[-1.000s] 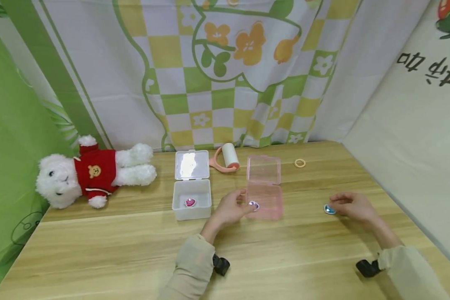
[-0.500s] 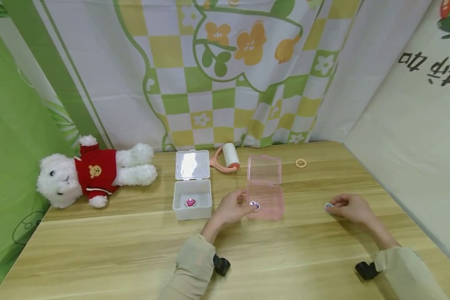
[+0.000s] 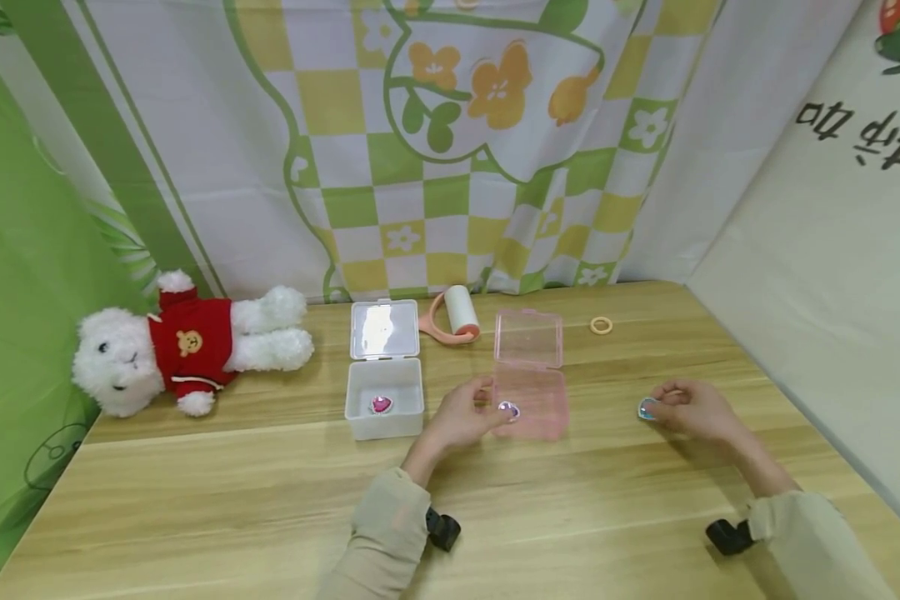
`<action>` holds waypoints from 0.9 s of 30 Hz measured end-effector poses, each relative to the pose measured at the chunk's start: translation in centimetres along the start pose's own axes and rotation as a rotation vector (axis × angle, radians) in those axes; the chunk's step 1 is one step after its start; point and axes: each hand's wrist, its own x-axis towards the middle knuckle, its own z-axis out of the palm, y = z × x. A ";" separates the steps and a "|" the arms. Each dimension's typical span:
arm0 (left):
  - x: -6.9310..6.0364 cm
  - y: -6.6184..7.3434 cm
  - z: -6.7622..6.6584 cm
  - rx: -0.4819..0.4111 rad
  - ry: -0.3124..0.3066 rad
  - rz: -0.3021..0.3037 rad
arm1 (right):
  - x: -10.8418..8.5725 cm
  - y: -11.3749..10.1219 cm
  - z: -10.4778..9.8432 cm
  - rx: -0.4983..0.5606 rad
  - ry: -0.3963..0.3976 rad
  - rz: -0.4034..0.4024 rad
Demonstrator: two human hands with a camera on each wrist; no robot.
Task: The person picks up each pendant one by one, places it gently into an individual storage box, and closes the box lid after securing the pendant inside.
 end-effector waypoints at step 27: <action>-0.1 0.2 -0.1 -0.006 -0.001 -0.005 | 2.3 -9.9 2.6 0.390 -0.149 -0.098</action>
